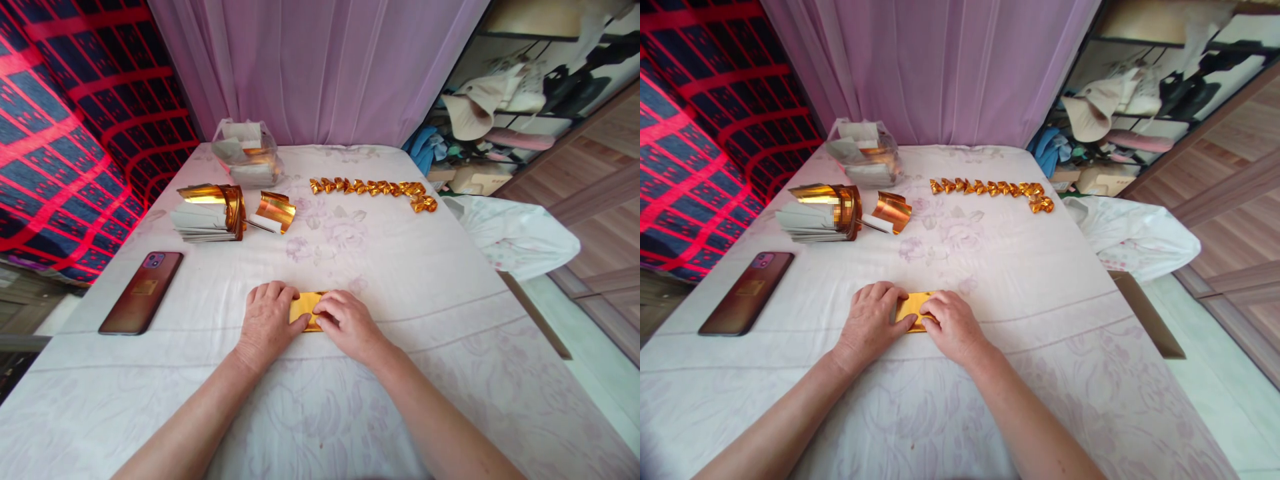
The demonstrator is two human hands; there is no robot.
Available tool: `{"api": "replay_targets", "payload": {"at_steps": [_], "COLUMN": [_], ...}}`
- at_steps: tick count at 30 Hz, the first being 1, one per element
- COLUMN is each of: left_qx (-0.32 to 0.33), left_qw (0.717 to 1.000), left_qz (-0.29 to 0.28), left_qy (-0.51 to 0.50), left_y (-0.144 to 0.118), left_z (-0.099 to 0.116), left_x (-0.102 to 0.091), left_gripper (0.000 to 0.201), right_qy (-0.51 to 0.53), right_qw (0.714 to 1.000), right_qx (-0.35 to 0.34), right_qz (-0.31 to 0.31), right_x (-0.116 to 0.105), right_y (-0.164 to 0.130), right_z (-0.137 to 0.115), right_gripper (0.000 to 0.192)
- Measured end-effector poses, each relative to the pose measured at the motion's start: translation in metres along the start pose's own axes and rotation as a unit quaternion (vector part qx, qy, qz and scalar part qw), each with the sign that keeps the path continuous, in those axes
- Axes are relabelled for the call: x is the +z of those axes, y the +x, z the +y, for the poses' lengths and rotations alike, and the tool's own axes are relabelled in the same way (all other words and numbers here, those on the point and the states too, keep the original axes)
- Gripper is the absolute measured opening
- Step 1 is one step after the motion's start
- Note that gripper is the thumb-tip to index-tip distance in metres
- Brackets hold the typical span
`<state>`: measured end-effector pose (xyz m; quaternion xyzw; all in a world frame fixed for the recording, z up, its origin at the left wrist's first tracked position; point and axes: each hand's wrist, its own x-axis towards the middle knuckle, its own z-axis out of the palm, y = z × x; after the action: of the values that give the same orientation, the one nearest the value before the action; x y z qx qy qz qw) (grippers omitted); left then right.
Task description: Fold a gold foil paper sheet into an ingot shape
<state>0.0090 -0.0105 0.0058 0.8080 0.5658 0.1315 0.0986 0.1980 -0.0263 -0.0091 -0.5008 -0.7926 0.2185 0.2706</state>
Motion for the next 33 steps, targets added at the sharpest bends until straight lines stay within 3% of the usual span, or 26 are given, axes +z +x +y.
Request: {"api": "replay_targets", "payload": {"at_steps": [8, 15, 23, 33], "left_qx": [0.010, 0.015, 0.023, 0.011], "left_qw": [1.000, 1.000, 1.000, 0.999], "left_qz": [0.010, 0.008, 0.009, 0.023], "left_qy": [0.004, 0.001, 0.002, 0.039], "left_y": [-0.001, -0.001, -0.001, -0.010], "left_z": [-0.001, -0.002, -0.003, 0.013], "left_x": [0.002, 0.002, 0.001, 0.004], "left_gripper": [0.026, 0.027, 0.028, 0.055], "right_qy": [-0.019, -0.071, -0.091, -0.082], "right_qw": [0.999, 0.995, 0.993, 0.994], "right_qx": [0.004, -0.003, 0.029, 0.038], "right_qz": [-0.026, -0.074, -0.066, -0.060], "right_x": [0.000, -0.017, -0.020, -0.020], "right_y": [-0.002, -0.006, -0.016, -0.017], "right_z": [-0.001, -0.001, 0.004, 0.001], "right_gripper": [0.015, 0.012, 0.024, 0.026]}}
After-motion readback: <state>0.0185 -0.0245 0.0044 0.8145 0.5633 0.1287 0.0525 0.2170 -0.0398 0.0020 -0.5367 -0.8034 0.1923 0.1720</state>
